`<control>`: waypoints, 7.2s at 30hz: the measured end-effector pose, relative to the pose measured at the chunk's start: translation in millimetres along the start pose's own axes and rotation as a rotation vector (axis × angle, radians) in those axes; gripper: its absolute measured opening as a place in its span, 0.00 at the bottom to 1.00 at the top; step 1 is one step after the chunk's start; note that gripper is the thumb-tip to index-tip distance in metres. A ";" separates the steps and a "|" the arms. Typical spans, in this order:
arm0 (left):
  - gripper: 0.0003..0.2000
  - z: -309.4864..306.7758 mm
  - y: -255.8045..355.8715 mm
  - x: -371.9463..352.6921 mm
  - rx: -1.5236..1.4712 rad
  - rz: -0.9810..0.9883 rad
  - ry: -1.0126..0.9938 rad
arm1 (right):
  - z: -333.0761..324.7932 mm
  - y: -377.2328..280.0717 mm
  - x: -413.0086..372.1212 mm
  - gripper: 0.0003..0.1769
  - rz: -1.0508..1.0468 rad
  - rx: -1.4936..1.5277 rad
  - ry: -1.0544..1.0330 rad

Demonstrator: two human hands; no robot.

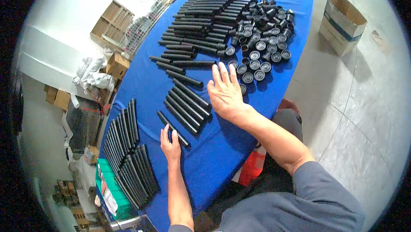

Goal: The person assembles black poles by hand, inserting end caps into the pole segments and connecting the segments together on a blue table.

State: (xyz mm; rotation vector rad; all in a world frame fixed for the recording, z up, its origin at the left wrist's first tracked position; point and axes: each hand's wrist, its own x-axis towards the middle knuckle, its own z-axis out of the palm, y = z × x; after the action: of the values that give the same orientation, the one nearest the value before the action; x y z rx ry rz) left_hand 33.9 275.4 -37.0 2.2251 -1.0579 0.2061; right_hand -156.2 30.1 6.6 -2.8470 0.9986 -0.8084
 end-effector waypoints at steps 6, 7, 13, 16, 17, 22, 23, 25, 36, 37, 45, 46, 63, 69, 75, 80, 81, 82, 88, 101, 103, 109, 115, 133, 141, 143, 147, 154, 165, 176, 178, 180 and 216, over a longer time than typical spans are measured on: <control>0.22 1.0 -4.9 -2.2 -0.036 -0.041 0.006 | 11.7 6.8 -4.1 0.14 -0.015 0.019 -0.108; 0.22 1.4 -6.7 -2.4 -0.039 -0.038 0.010 | 12.5 5.8 -3.2 0.13 -0.018 -0.005 -0.098; 0.21 4.1 -10.5 -2.3 -0.042 0.055 0.016 | 8.4 -0.9 -0.1 0.14 -0.087 0.104 0.090; 0.20 5.9 -18.5 -3.5 -0.004 0.072 0.002 | -17.5 -17.3 6.2 0.12 -0.160 0.344 0.319; 0.19 4.1 -13.5 -4.1 -0.022 0.053 0.015 | -20.1 -25.3 6.3 0.12 -0.249 0.525 0.388; 0.19 0.4 -16.3 0.9 -0.113 -0.244 -0.008 | -8.7 -76.4 -52.2 0.13 -0.605 0.798 -0.053; 0.21 -9.2 2.0 4.6 -0.114 -0.394 -0.073 | 1.1 -85.0 -63.6 0.11 -0.611 0.775 -0.102; 0.22 -14.4 1.9 -3.7 -0.089 -0.322 -0.033 | 4.0 -89.4 -70.1 0.10 -0.618 0.733 -0.184; 0.29 -97.2 15.8 -98.4 0.218 -0.228 -0.190 | 15.1 -95.9 -74.9 0.14 -0.558 0.654 -0.091; 0.29 -97.2 17.9 -104.7 0.222 -0.242 -0.190 | 25.7 -94.6 -80.5 0.12 -0.541 0.654 -0.086; 0.25 -89.2 3.6 -118.2 0.342 -0.052 -0.141 | 12.2 -92.7 -77.3 0.23 -0.484 0.580 -0.234; 0.24 -88.2 1.7 -118.2 0.358 -0.003 -0.131 | 7.5 -90.0 -75.3 0.26 -0.498 0.583 -0.255; 0.16 -83.7 6.1 -113.3 0.344 -0.116 -0.114 | 6.4 -115.1 -101.7 0.20 -0.429 1.149 -0.835; 0.15 -106.1 50.4 -109.0 -0.071 -0.275 -0.191 | -0.6 -112.6 -94.3 0.35 -0.331 1.383 -0.821; 0.17 -121.6 74.2 -116.1 -0.252 -0.285 -0.450 | -7.6 -119.9 -92.5 0.35 -0.521 1.597 -0.682; 0.18 -114.3 83.8 -119.1 -0.216 -0.279 -0.357 | -2.5 -119.6 -93.6 0.31 -0.578 1.640 -0.655; 0.18 -113.2 82.2 -121.5 -0.211 -0.300 -0.322 | -4.4 -117.4 -91.5 0.31 -0.583 1.612 -0.716; 0.18 -112.7 77.2 -125.9 -0.205 -0.319 -0.286 | -3.5 -117.0 -91.8 0.29 -0.549 1.605 -0.730; 0.17 -123.9 51.7 -140.5 -0.312 -0.417 -0.330 | -8.1 -116.1 -89.8 0.24 -0.451 1.590 -0.799; 0.18 -139.7 39.2 -136.8 -0.577 -0.458 -0.507 | -10.8 -114.4 -87.1 0.23 -0.444 1.682 -0.894; 0.18 -140.8 42.9 -136.6 -0.642 -0.543 -0.486 | -10.3 -114.6 -86.3 0.22 -0.434 1.678 -0.914; 0.19 -140.3 40.9 -137.1 -0.674 -0.580 -0.492 | -5.2 -116.1 -88.1 0.19 -0.413 1.678 -0.866; 0.18 -137.8 35.1 -142.4 -0.684 -0.509 -0.520 | -7.9 -116.3 -88.9 0.22 -0.457 1.695 -0.917; 0.23 -142.2 25.9 -148.6 -0.779 -0.653 -0.550 | -6.9 -120.1 -95.0 0.23 -0.431 1.691 -0.953; 0.16 -116.9 56.0 -142.9 -1.509 -0.562 0.061 | -14.5 -116.6 -92.2 0.39 -0.561 1.419 -0.848; 0.15 -111.8 57.7 -151.3 -1.598 -0.697 0.131 | -11.7 -118.3 -93.6 0.32 -0.476 1.557 -0.907; 0.20 -100.3 51.6 -183.9 -1.617 -0.989 -0.019 | -22.3 -112.8 -85.2 0.21 -0.477 1.488 -0.758; 0.16 -127.4 67.4 -187.6 -0.820 -0.772 -0.209 | -10.4 -113.9 -87.9 0.18 -0.535 1.405 -0.770; 0.19 -112.7 55.4 -158.0 -0.179 -0.197 -0.038 | -28.3 -109.2 -81.5 0.23 -0.429 1.623 -1.013; 0.17 -126.1 54.7 -167.7 -0.320 -0.187 -0.182 | -20.6 -112.4 -87.4 0.20 -0.485 1.745 -0.909; 0.17 -125.9 60.4 -162.4 -0.185 -0.083 -0.137 | -15.0 -115.5 -91.2 0.19 -0.480 1.709 -0.834; 0.18 -123.8 70.4 -157.2 0.039 0.084 -0.038 | -11.9 -116.0 -93.5 0.19 -0.459 1.644 -0.756; 0.28 -83.4 89.0 -171.4 -1.561 -0.948 0.068 | -2.6 -127.0 -106.4 0.23 -0.579 1.704 -0.576</control>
State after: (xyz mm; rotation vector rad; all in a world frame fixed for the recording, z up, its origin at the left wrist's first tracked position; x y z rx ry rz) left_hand -134.1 395.5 3.0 0.9814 0.1250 -0.7133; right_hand -154.4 194.1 -17.6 -1.5020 -0.5161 -0.3633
